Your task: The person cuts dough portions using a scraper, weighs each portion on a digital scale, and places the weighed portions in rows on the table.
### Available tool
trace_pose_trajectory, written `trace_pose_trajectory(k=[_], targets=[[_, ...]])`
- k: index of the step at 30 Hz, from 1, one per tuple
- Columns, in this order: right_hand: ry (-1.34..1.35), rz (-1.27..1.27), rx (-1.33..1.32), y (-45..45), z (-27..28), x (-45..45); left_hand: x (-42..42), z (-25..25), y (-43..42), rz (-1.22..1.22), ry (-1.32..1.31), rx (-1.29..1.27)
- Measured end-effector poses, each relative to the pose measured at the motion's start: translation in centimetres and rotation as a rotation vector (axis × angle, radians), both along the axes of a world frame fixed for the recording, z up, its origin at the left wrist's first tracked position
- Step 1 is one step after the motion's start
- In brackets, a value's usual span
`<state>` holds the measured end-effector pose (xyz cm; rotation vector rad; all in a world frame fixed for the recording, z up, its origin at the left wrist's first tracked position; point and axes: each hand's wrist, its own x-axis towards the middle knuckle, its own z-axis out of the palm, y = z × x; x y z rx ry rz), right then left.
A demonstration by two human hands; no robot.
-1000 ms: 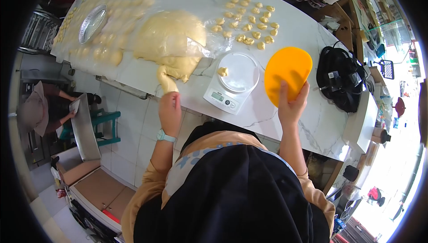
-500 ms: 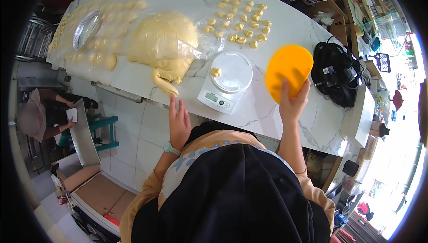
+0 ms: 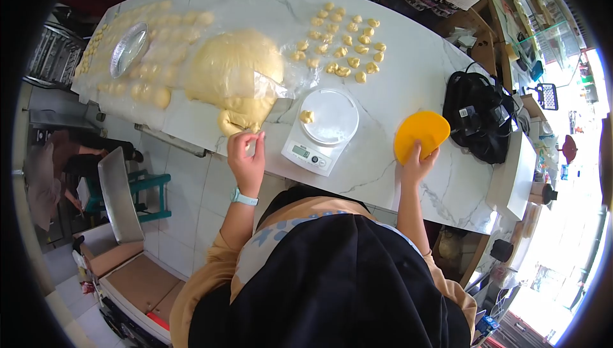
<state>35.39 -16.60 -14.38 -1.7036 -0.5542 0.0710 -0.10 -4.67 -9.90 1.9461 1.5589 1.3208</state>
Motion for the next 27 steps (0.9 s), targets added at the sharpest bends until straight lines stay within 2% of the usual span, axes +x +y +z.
trace_pose_trajectory(k=[3, 5, 8, 10, 11, 12, 13, 14, 15, 18, 21, 27], targets=[[0.019, 0.014, 0.062, 0.6, 0.4, 0.2, -1.6, -2.2, -1.0, 0.18, 0.135, -0.085], [0.077, 0.068, 0.137, 1.8, 3.1, -1.5, -2.8, -2.7, -1.8, 0.273, 0.224, -0.111], [0.13, 0.326, 0.203, 5.4, 8.7, -7.3, -4.1, -2.5, -2.6, 0.305, 0.271, -0.092], [0.133, 0.648, 0.089, 7.3, 10.0, -11.4, -4.9, -2.9, -2.4, 0.266, 0.275, -0.078], [0.044, 0.848, -0.159, 8.0, 10.7, -13.3, -5.2, -3.1, -2.3, 0.246, 0.284, -0.066], [0.071, 1.05, -0.249, 9.2, 11.4, -15.8, -5.5, -3.1, -2.2, 0.225, 0.294, -0.055], [-0.117, 1.251, -0.425, 10.4, 11.7, -18.0, -5.7, -3.1, -2.2, 0.203, 0.305, -0.045], [-0.27, 1.42, -0.45, 11.8, 12.2, -20.0, -5.9, -3.1, -2.1, 0.19, 0.302, -0.024], [-0.396, 1.483, -0.434, 12.9, 12.9, -21.7, -6.0, -3.0, -2.1, 0.179, 0.3, -0.003], [-0.602, 1.623, -0.443, 16.6, 11.7, -25.7, -6.5, -3.2, -2.3, 0.166, 0.291, -0.02], [-0.729, 1.744, -0.694, 17.3, 11.1, -28.2, -7.3, -4.0, -2.7, 0.164, 0.295, -0.081], [-0.649, 1.505, -0.243, 12.2, 5.6, -26.5, -7.8, -3.3, -3.1, 0.028, 0.076, -0.057]])
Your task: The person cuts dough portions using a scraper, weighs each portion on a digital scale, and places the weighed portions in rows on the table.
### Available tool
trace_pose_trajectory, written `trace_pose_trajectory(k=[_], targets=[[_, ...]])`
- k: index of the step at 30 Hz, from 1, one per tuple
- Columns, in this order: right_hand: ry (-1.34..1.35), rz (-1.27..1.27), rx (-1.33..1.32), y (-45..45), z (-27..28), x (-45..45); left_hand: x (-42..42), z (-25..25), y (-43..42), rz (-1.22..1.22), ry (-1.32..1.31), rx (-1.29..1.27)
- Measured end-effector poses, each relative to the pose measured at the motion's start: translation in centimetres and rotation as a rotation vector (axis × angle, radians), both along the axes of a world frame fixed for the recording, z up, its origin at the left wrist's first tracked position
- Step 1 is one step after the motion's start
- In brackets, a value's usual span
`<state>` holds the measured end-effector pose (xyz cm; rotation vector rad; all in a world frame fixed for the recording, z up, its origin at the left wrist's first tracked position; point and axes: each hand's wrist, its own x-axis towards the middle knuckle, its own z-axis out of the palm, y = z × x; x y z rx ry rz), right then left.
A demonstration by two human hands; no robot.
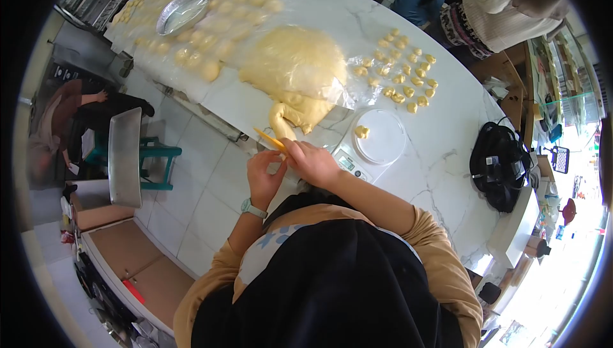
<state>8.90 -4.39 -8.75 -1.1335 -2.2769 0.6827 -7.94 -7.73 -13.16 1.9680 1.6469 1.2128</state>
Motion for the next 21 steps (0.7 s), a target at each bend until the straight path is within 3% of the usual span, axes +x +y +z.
trace_pose_trajectory(k=[4, 11, 16, 21], targets=[[0.178, -0.241, 0.027, -2.6, 0.4, 2.7, 2.4, 2.2, -0.8, 0.017, -0.293, -0.171], [0.349, -0.562, 0.01, -4.2, 3.6, 7.6, 5.3, 1.5, 1.0, -0.203, 0.03, 0.077], [0.118, -0.408, -0.201, -3.8, 4.4, 7.2, 5.1, 0.7, 0.3, -0.238, 0.149, 0.014], [-0.07, -0.293, -0.196, -2.5, 3.7, 4.0, 4.0, -0.6, -0.7, -0.217, 0.012, -0.014]])
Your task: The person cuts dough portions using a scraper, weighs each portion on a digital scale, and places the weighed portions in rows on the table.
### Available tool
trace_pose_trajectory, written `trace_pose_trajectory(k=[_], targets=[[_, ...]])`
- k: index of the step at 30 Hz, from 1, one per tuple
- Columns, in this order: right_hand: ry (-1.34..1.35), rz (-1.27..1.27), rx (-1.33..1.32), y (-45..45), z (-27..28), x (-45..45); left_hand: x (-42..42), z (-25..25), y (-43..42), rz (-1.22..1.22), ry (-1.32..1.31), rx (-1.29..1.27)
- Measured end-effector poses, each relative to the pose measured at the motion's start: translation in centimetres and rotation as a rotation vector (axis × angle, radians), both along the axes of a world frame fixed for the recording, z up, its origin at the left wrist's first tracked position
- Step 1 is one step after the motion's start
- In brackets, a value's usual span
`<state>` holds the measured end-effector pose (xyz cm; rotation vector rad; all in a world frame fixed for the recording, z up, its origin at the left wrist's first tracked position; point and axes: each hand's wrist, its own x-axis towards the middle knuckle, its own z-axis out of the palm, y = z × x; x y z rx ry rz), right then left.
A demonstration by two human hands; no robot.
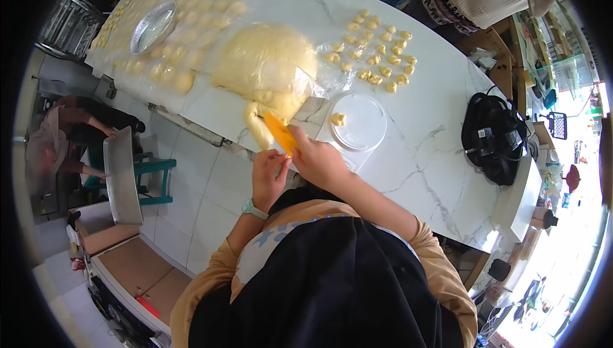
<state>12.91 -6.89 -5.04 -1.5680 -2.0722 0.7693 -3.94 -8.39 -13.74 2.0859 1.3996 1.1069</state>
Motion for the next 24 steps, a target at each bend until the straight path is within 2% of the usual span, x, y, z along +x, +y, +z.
trace_pose_trajectory(k=[2, 3, 7, 9, 10, 13, 16, 17, 19, 22, 24], targets=[[-0.125, 0.038, 0.101, -0.2, -2.5, -1.9, -0.3, 0.3, -0.2, 0.0, -0.049, -0.06], [-0.06, -0.001, 0.271, -0.6, -3.2, -2.5, -0.5, 1.1, -0.1, -0.009, -0.062, -0.083], [0.116, -0.107, 0.25, -2.2, -4.3, -1.1, 0.1, 2.9, 0.5, 0.097, -0.278, -0.318], [0.184, -0.222, 0.201, -3.1, -3.7, 1.0, 0.8, 4.3, 1.3, 0.044, -0.252, -0.287], [0.278, -0.289, 0.265, -3.3, -2.3, 2.3, 1.4, 4.6, 1.8, 0.021, -0.24, -0.273], [0.413, -0.527, 0.37, -4.0, -0.5, 6.0, 5.0, 4.6, 3.9, -0.102, -0.398, -0.185], [0.38, -0.709, 0.388, -4.8, 0.5, 9.6, 8.8, 6.8, 5.6, -0.229, -0.366, -0.15], [0.36, -0.742, 0.402, -5.2, 0.5, 10.4, 9.4, 6.6, 6.0, -0.232, -0.276, -0.084], [0.32, -0.803, 0.43, -5.8, 0.5, 11.9, 10.3, 5.8, 6.8, -0.233, -0.097, 0.052], [0.308, -0.906, 0.444, -7.0, 0.4, 13.2, 9.5, 5.0, 6.7, -0.179, -0.066, 0.109], [0.292, -0.961, 0.439, -7.6, 0.1, 14.2, 8.3, 4.9, 5.7, -0.132, -0.076, 0.058]])
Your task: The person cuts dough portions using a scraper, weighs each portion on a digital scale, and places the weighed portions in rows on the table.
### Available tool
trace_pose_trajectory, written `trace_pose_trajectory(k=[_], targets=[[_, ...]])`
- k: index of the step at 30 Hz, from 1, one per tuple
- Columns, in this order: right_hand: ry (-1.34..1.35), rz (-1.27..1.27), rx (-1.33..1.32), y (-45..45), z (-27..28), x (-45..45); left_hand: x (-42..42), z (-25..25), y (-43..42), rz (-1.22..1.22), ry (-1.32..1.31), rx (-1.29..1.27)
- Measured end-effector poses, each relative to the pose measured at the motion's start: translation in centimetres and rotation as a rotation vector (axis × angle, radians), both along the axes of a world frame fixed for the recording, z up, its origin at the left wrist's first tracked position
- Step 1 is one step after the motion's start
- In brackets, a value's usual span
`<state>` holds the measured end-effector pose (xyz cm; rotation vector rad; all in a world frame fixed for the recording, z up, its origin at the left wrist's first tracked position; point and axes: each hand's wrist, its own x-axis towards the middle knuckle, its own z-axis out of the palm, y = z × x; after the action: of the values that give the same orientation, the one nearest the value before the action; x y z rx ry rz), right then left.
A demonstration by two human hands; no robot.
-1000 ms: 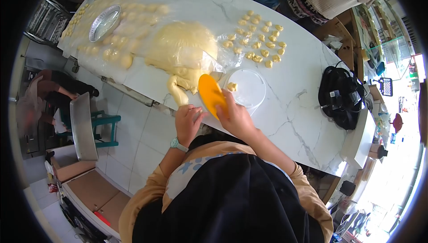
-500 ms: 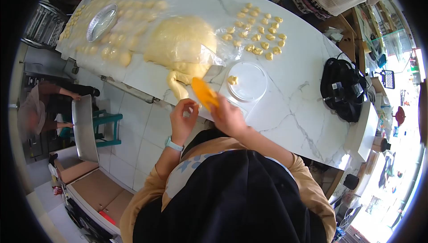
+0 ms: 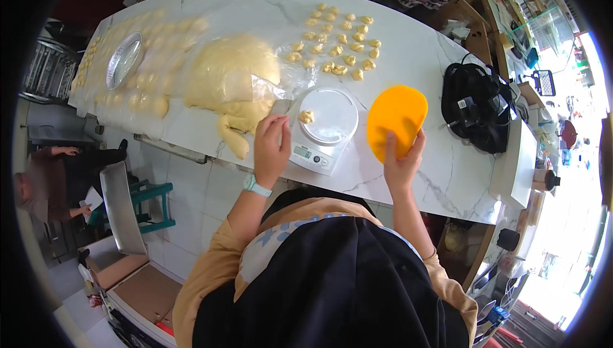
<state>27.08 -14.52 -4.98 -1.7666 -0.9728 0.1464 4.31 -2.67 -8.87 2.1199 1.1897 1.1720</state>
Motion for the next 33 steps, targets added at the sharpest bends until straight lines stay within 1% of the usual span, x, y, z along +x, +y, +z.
trace_pose_trajectory(k=[2, 5, 8, 11, 14, 17, 20, 23, 26, 28, 31, 32, 33], targets=[[0.014, -0.054, -0.018, -0.8, -0.6, 1.0, -1.8, -0.1, -1.0, 0.038, 0.057, -0.067], [0.056, -0.127, -0.031, -1.9, -1.3, 2.1, -4.8, -0.9, -3.1, 0.048, 0.2, -0.345], [0.064, -0.172, -0.036, -2.6, -1.5, 2.8, -7.2, -2.8, -4.2, 0.004, 0.224, -0.312], [0.01, -0.181, -0.051, -2.8, -1.6, 3.5, -8.0, -2.0, -3.0, 0.029, 0.193, -0.176], [0.0, -0.189, -0.049, -2.7, -1.3, 3.8, -8.6, -0.4, -1.4, 0.141, 0.269, -0.22], [0.009, -0.192, -0.041, -2.7, -1.2, 4.2, -9.0, 0.8, -0.2, 0.181, 0.462, -0.309], [0.035, -0.206, -0.036, -2.8, -1.4, 4.8, -7.6, 2.6, 0.3, 0.033, 0.513, -0.286], [0.042, -0.236, -0.059, -3.3, -3.2, 6.1, -4.1, 3.3, 1.0, -0.121, 0.254, -0.266], [0.037, -0.291, -0.102, -4.2, -5.7, 7.1, 0.6, 4.9, 1.3, -0.301, 0.113, -0.198], [-0.014, -0.334, -0.109, -4.8, -7.0, 7.7, 1.8, 3.7, 2.2, -0.319, 0.17, -0.193], [0.16, -0.392, -0.04, -5.2, -8.0, 8.2, 3.1, 2.2, 4.5, -0.375, 0.246, -0.17], [0.168, -0.383, -0.025, -5.1, -8.0, 8.2, 3.7, 1.9, 5.2, -0.396, 0.271, -0.163], [0.176, -0.371, -0.013, -5.0, -7.9, 8.0, 5.0, 3.3, 5.8, -0.402, 0.267, -0.168]])
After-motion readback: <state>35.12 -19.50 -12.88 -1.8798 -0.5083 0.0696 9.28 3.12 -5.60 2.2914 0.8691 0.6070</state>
